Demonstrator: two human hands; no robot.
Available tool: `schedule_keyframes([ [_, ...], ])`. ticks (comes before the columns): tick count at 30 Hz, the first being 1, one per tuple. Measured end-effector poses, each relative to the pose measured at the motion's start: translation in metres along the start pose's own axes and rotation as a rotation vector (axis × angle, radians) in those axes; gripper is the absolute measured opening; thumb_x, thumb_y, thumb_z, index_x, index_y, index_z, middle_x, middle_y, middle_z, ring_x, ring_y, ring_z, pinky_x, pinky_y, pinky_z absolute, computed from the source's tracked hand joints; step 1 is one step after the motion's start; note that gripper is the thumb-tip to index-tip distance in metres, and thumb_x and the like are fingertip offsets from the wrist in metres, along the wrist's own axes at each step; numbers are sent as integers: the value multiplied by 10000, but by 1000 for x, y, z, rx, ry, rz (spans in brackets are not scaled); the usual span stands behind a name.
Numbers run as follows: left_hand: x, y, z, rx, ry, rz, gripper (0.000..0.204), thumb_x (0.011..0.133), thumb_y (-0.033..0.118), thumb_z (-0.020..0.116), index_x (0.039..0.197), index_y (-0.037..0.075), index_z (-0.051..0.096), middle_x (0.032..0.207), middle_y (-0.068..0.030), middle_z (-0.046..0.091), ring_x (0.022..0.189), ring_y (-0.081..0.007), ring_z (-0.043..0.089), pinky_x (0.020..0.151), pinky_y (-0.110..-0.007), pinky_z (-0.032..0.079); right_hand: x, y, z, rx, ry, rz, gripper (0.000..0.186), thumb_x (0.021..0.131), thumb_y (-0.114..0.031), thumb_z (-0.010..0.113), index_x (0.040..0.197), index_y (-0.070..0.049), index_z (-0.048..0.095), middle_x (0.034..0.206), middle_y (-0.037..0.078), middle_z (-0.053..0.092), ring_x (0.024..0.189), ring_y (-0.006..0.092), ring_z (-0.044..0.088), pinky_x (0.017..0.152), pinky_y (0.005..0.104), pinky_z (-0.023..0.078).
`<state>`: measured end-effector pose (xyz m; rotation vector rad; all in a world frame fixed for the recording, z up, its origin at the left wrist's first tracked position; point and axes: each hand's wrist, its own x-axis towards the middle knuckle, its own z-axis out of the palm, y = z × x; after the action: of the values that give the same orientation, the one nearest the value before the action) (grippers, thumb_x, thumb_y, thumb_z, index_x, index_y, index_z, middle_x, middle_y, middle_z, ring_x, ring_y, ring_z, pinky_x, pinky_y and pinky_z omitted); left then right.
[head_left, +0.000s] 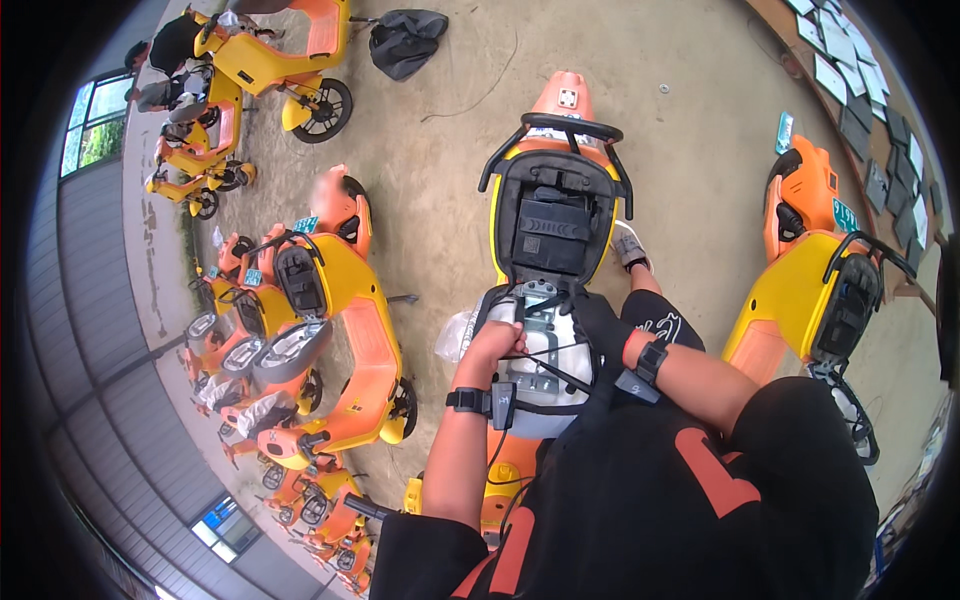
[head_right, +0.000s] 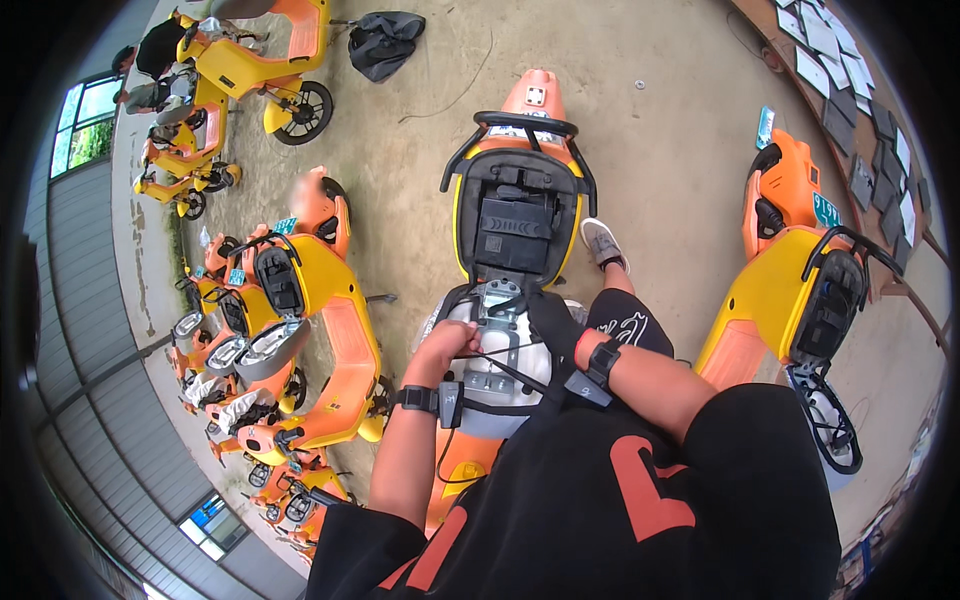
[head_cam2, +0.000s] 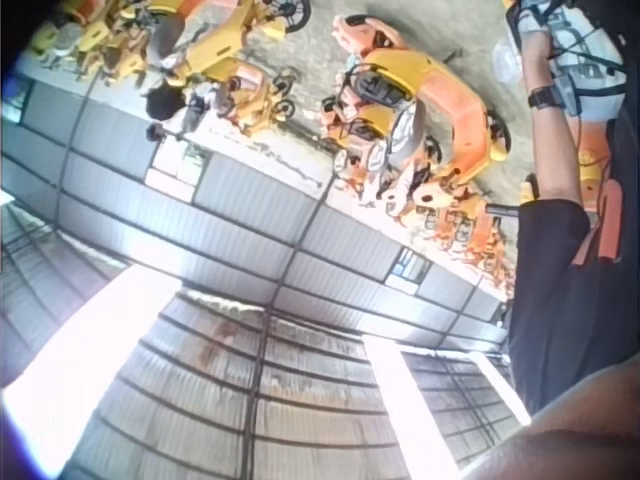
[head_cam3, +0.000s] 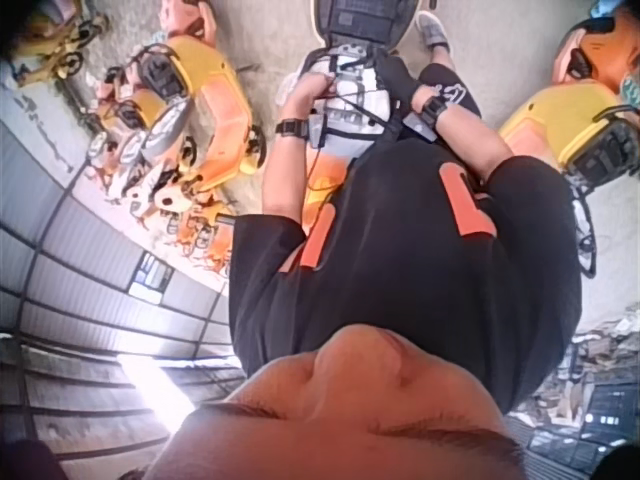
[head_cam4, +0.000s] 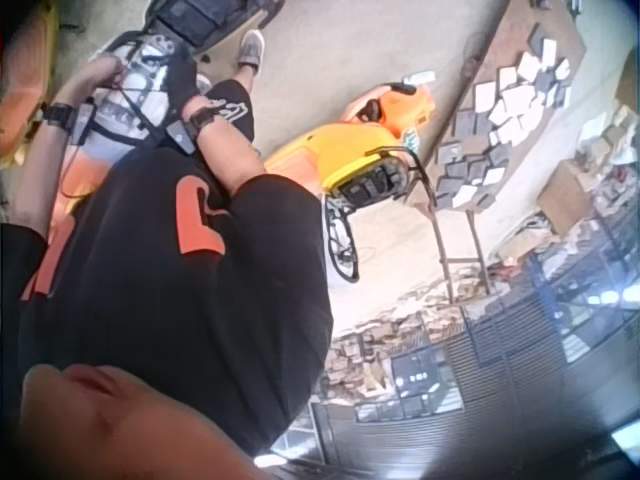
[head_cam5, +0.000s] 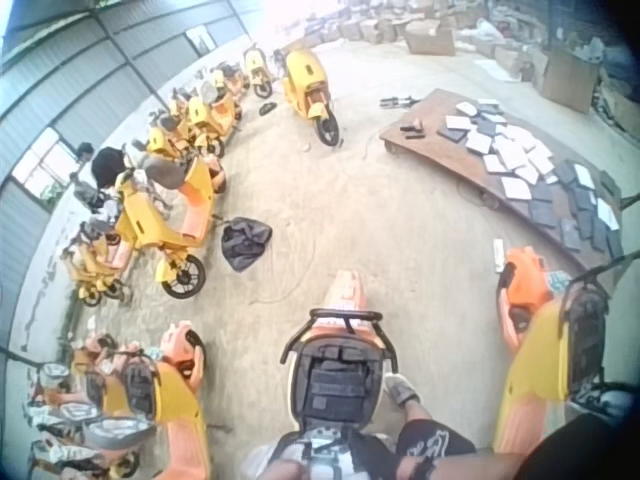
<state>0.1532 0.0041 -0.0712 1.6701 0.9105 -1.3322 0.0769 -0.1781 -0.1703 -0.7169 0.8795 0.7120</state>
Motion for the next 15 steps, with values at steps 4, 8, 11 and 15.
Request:
schedule_keyframes([
  [4, -14, 7, 17, 734, 10, 246, 196, 759, 185, 610, 776, 28, 725, 688, -93, 640, 675, -174, 573, 646, -315, 448, -10, -38, 30, 82, -307, -137, 324, 947, -318, 476, 820, -26, 539, 593, 12, 461, 477, 97, 433, 418, 288, 348],
  [8, -7, 0, -2, 556, -226, 274, 194, 784, 144, 579, 797, 3, 712, 802, -58, 681, 724, -136, 555, 699, -270, 436, 21, -47, 42, -1144, -99, -1454, 183, 889, -148, 463, 898, 6, 562, 636, 154, 550, 547, 237, 553, 509, 367, 430],
  [11, -8, -3, -11, 480, -324, 285, 187, 797, 152, 584, 815, 14, 710, 797, -44, 670, 729, -110, 529, 700, -255, 419, 19, -53, 57, -1177, -239, -1025, 173, 769, -59, 549, 931, 2, 552, 777, 222, 588, 710, 399, 579, 587, 450, 440],
  [15, -22, 2, 7, 654, -204, 290, 361, 880, 372, 611, 773, 40, 707, 616, 23, 543, 607, -103, 469, 604, -255, 389, 21, -45, 69, -1191, -404, -1427, 175, 874, -143, 491, 965, -6, 548, 774, 181, 602, 687, 295, 590, 612, 382, 463],
])
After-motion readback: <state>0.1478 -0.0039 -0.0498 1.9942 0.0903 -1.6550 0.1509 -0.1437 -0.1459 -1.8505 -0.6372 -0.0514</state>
